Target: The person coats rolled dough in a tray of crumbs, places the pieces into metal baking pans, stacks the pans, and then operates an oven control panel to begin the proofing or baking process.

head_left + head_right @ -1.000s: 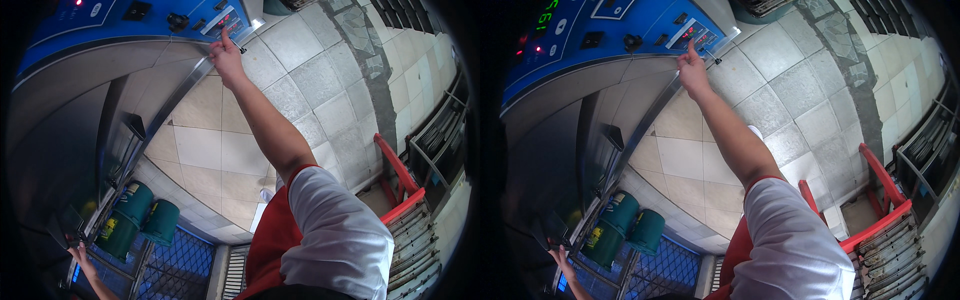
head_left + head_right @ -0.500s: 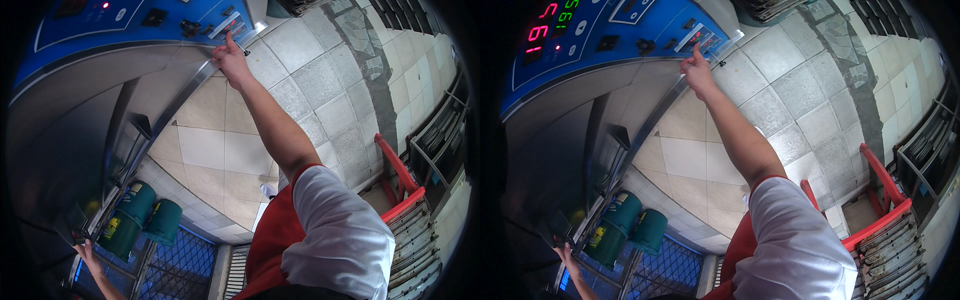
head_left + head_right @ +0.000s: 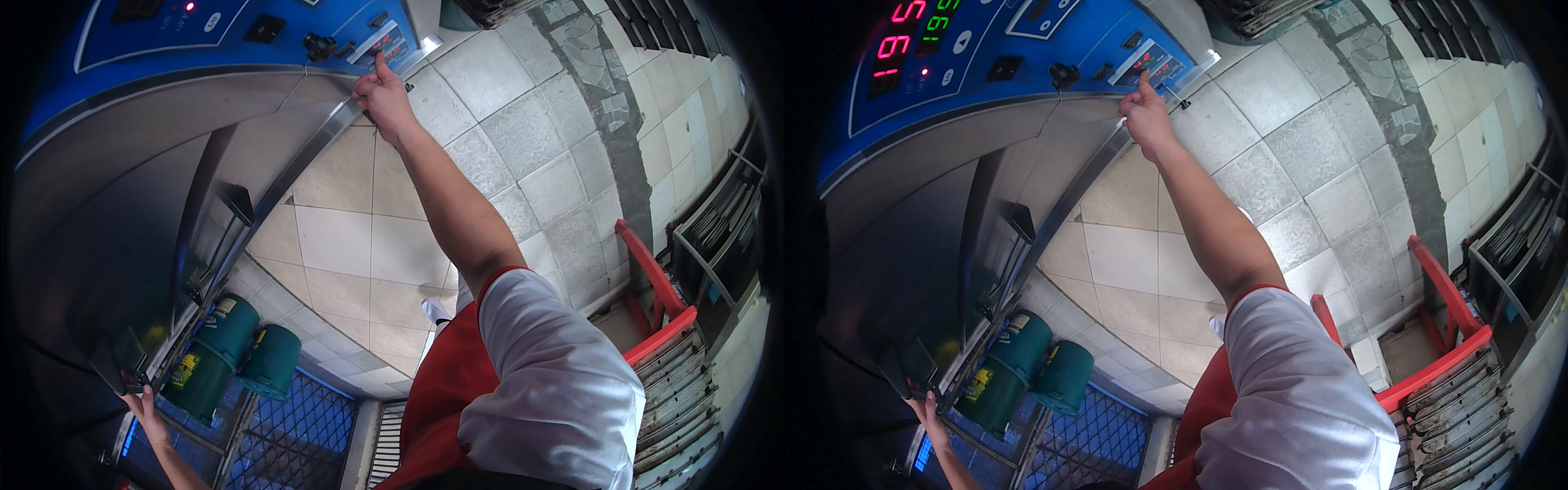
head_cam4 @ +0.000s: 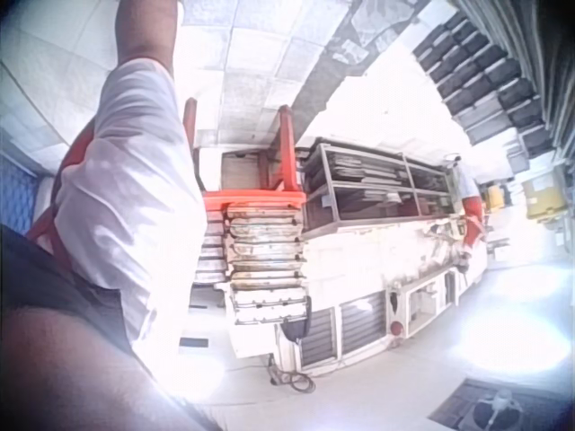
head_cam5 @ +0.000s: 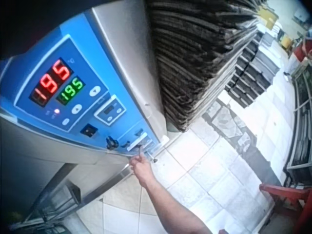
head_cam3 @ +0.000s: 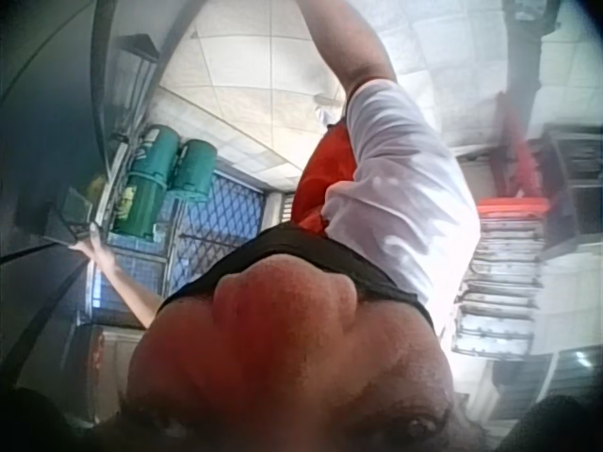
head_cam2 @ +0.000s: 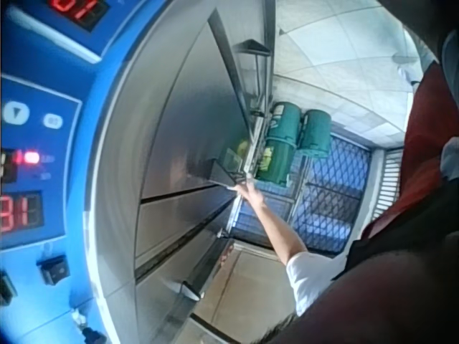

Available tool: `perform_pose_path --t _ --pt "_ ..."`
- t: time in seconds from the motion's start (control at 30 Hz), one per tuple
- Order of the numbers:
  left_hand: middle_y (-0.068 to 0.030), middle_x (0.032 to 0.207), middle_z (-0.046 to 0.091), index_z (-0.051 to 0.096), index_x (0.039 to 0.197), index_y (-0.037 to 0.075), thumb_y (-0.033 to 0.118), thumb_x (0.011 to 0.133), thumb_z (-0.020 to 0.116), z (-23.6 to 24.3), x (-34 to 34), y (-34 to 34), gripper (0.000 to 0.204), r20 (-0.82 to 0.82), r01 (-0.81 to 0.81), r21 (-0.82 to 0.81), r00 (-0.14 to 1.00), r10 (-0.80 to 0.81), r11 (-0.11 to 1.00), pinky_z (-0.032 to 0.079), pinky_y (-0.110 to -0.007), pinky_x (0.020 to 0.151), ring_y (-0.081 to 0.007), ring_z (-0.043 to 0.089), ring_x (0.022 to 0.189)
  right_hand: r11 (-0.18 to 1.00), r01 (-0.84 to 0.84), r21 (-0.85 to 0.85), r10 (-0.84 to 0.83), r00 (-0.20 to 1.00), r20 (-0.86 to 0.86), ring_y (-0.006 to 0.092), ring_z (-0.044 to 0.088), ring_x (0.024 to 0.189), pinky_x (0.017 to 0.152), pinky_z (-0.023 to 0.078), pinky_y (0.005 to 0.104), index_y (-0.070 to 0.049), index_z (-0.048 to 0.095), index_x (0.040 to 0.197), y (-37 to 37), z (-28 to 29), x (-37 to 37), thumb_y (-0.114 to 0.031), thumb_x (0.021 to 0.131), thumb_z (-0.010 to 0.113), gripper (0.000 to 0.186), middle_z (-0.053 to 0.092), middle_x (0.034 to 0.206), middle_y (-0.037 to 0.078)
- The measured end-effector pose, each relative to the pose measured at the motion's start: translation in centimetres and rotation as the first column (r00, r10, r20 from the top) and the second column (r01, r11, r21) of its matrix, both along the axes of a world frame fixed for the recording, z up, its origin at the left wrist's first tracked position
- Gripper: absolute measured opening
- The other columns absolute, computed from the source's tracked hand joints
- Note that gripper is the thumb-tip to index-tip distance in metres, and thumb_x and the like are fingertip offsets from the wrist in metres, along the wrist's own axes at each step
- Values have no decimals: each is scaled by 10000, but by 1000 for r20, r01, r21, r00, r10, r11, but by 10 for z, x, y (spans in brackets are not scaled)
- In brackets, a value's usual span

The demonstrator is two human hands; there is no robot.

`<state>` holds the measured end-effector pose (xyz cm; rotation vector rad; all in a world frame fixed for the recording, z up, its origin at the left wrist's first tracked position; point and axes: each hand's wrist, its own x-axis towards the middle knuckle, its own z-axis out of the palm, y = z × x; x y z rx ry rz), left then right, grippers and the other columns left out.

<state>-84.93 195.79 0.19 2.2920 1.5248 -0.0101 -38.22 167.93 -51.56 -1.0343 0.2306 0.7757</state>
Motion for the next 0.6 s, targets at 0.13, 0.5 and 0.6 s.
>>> perform_pose_path --t 0.13,0.5,0.6 --pt "-106 1654 271 224 1618 117 253 984 626 -1 1 -2 763 -6 -17 4 1000 17 1000 159 -393 1217 -258 239 1522 1000 18 21 -18 1000 -23 140 600 805 693 494 265 -57 39 1630 1 2 -1 41 888 570 918 591 900 26" --pt "-103 1635 298 257 1603 95 242 981 631 -2 2 -2 740 20 -26 5 999 26 1000 185 -385 1210 -248 269 1503 999 24 41 -23 1000 -13 126 593 785 661 489 256 -50 45 1627 2 -1 -2 5 896 585 910 581 889 24" --pt "-104 1634 301 263 1601 94 226 983 626 -2 -1 1 729 20 -3 3 1000 3 1000 189 -391 1209 -249 270 1504 999 21 36 -21 1000 -3 118 588 787 652 485 256 -49 59 1626 2 -4 -1 -20 896 609 915 575 899 22"
